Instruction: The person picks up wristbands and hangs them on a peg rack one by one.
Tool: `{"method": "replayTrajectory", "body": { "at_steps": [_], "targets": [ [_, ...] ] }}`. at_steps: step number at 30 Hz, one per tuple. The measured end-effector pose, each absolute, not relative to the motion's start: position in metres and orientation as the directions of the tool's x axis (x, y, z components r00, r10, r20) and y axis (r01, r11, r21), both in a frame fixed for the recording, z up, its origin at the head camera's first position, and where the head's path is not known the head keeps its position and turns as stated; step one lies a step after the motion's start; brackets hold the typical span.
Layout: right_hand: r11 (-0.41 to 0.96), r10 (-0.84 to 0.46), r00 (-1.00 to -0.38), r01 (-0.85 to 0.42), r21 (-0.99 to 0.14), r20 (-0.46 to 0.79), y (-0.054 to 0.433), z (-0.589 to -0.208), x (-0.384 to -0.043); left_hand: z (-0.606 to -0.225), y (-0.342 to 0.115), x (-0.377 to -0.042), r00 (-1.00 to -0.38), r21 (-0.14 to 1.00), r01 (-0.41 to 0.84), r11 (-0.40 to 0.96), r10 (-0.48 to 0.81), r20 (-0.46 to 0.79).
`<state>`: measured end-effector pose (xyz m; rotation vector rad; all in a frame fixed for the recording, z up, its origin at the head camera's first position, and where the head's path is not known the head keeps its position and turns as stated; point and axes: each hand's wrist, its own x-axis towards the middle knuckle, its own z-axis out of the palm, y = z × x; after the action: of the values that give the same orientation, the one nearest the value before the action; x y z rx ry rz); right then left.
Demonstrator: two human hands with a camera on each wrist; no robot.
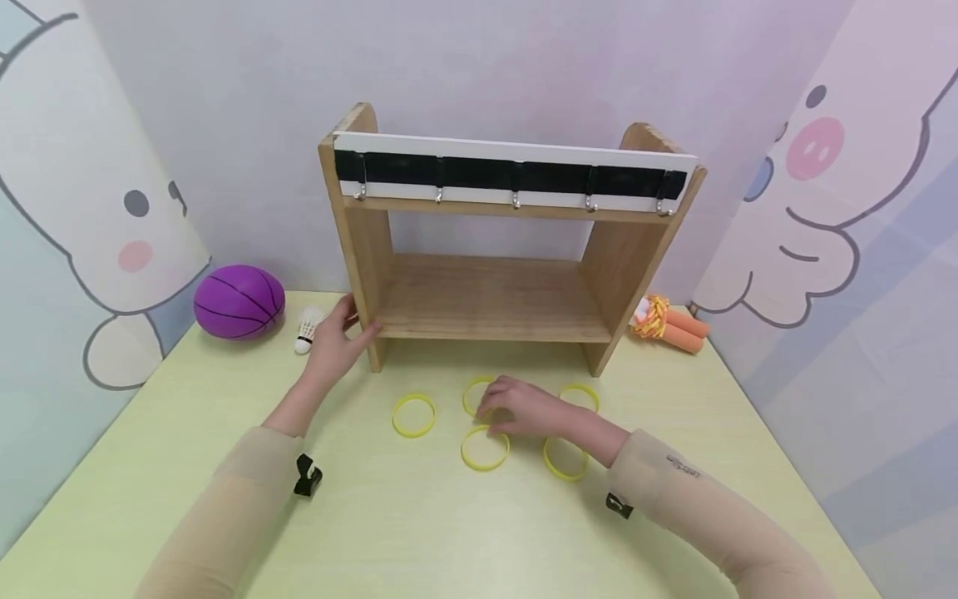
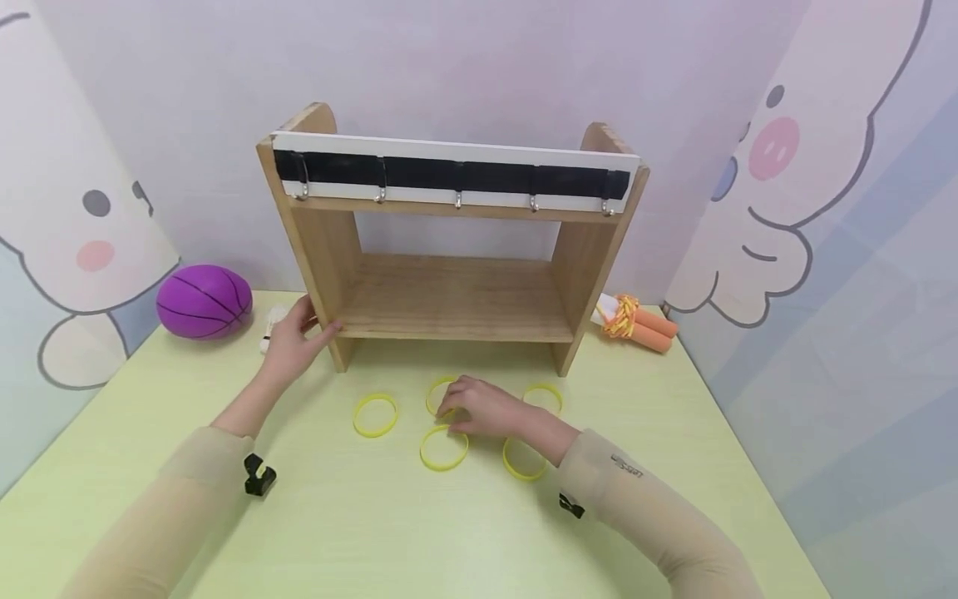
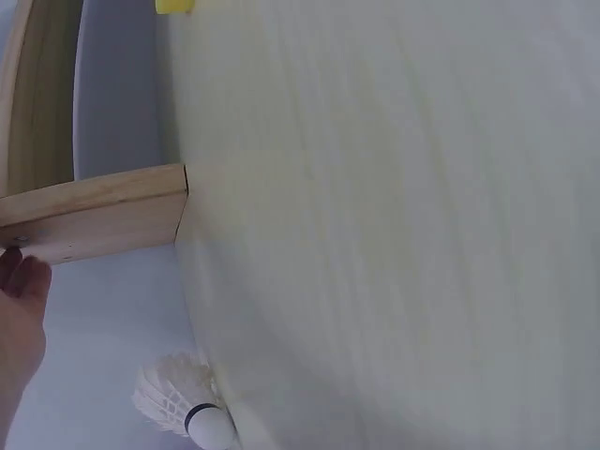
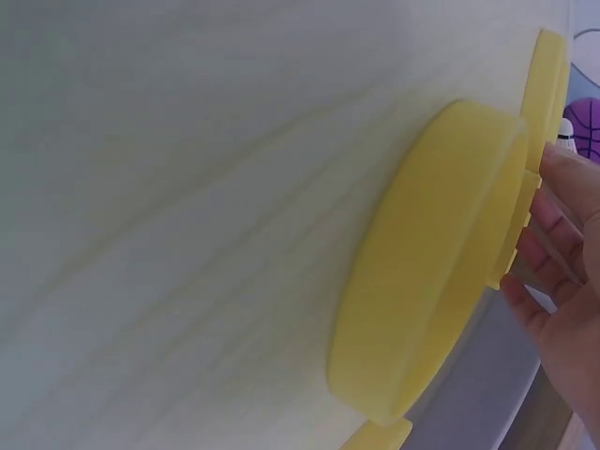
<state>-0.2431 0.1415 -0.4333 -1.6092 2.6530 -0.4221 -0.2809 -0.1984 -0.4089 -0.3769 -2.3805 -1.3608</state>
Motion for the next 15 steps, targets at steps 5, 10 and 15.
{"method": "replayTrajectory", "body": {
  "at_steps": [5, 10, 15],
  "targets": [
    [0.420, -0.878, -0.457, -0.878, -0.231, 0.140, 0.139, -0.434, -0.243, -0.409, -0.196, -0.284, -0.889, 0.800, 0.410, 0.438, -0.006, 0.458],
    [0.444, -0.862, -0.485, -0.863, -0.242, 0.149, 0.137, -0.433, -0.241, -0.400, -0.191, -0.276, -0.893, 0.809, 0.403, 0.429, -0.011, 0.451],
    [0.479, -0.830, -0.535, -0.829, -0.289, 0.159, 0.137, -0.430, -0.239, -0.385, -0.183, -0.259, -0.901, 0.820, 0.385, 0.423, -0.020, 0.433]
  ]
}}
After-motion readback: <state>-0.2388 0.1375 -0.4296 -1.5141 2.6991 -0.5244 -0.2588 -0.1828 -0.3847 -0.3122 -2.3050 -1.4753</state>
